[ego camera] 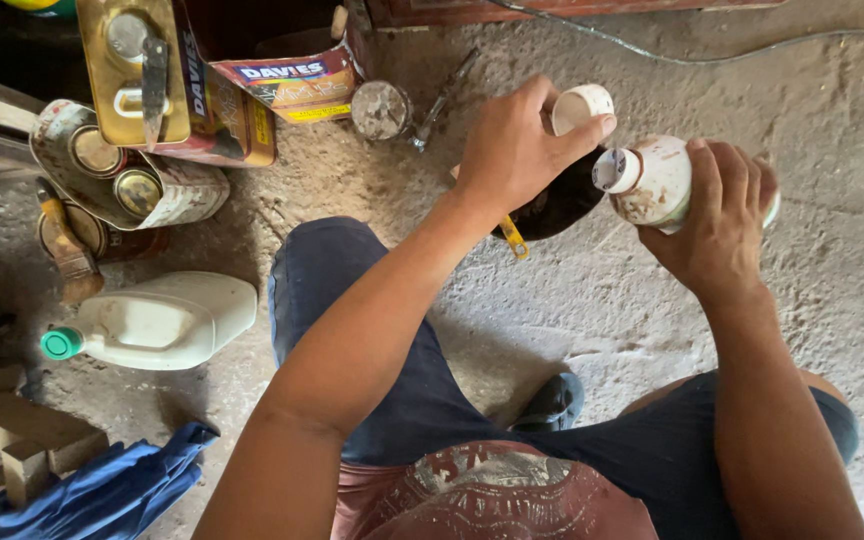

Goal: The person handles a carved wooden door panel on the workshop floor, then retrieves a can of stain and a knife, scrapes the can's contents, and pours liquid from a plastic bottle into the can while stirring with a brush. The person then brushes the stain onto the edges of the wooden panel.

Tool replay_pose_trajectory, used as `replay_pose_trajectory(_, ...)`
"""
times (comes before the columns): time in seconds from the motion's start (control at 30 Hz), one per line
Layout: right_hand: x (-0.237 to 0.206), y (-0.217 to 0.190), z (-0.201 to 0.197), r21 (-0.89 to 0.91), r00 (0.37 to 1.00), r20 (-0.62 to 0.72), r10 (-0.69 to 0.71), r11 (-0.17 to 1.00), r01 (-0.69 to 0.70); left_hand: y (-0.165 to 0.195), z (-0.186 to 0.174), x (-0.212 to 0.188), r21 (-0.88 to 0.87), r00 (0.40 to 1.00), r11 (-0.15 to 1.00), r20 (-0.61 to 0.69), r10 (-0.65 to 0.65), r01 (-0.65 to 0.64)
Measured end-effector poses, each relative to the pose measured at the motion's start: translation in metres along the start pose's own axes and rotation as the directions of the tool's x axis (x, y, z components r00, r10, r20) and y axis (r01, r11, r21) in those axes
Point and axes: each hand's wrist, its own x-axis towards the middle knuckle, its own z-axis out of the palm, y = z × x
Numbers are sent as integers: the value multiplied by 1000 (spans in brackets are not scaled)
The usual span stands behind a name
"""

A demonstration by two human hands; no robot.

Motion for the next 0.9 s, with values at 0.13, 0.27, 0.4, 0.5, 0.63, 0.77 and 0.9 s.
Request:
replay_pose_trajectory(0.13,-5,4,0,-88,991,112,74,994,-65,-4,1,-5,32,998,998,-22,59,-58)
replay_pose_trajectory(0.27,-6,5,0,-123,975,188,120,988,-98,-9,5,-6,90,990,987,-43,134,-130)
replay_pose_trajectory(0.4,-5,1,0,-165,943,284,173,978,-130,-15,9,-6,151,981,978,-106,163,-147)
replay_pose_trajectory(0.5,-5,-2,1,-193,936,306,176,974,-120,-18,11,-6,149,991,986,-102,85,-69)
replay_pose_trajectory(0.63,-6,-4,3,-212,942,298,156,973,-94,-21,13,-6,122,997,992,-67,40,-32)
replay_pose_trajectory(0.77,-8,-2,5,-253,928,336,162,964,-77,-25,16,-7,110,995,991,-53,79,-73)
replay_pose_trajectory(0.9,-8,-1,7,-254,922,350,164,964,-75,-29,16,-7,125,994,988,-47,100,-93)
